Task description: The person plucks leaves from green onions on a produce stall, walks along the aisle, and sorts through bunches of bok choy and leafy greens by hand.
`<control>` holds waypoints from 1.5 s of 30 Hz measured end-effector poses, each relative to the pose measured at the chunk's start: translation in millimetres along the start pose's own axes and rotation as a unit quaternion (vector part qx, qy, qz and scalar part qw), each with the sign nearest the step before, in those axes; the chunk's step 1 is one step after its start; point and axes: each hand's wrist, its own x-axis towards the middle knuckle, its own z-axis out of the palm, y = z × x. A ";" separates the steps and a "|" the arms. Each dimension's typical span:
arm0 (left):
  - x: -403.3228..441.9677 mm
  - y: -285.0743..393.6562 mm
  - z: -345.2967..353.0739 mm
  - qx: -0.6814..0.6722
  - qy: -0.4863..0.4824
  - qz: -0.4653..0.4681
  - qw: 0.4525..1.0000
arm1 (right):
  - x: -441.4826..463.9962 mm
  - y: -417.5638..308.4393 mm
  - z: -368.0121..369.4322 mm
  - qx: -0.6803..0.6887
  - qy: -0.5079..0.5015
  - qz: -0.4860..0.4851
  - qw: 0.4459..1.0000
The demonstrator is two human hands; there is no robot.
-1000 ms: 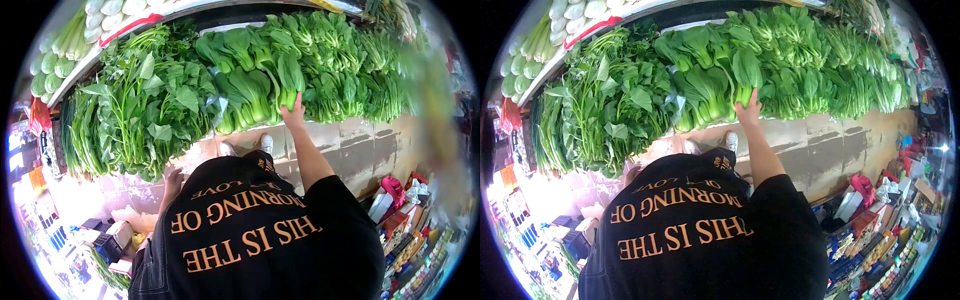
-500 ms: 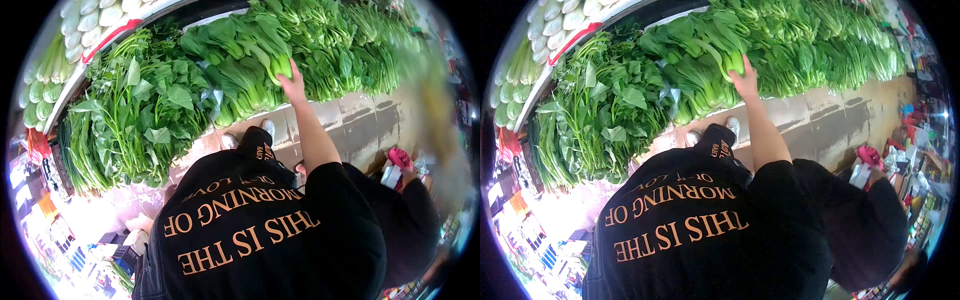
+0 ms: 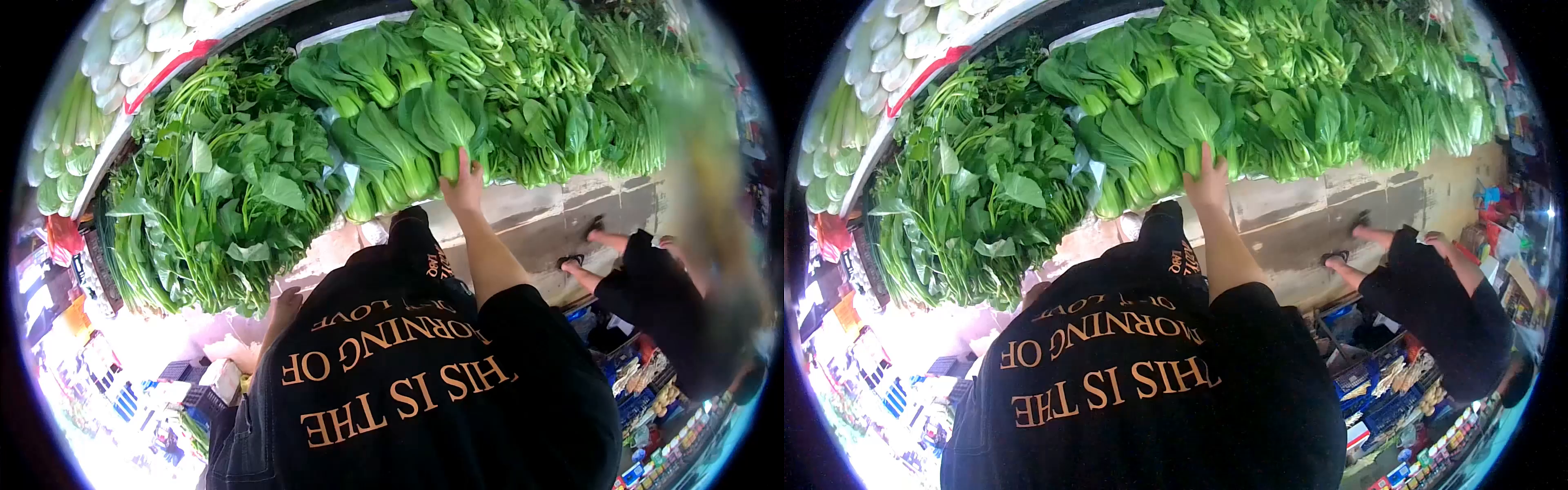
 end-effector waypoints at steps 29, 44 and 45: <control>-53.1 117.1 87.3 -0.174 0.116 -0.150 0.966 | 207.4 -107.9 48.2 -0.024 -0.196 -0.249 0.948; -89.8 112.8 114.7 -0.215 0.088 -0.201 0.951 | 234.9 -122.6 38.3 0.035 -0.096 -0.214 0.971; -87.5 120.0 110.3 -0.186 0.083 -0.205 0.957 | 239.9 -107.4 26.4 0.057 -0.032 -0.239 0.969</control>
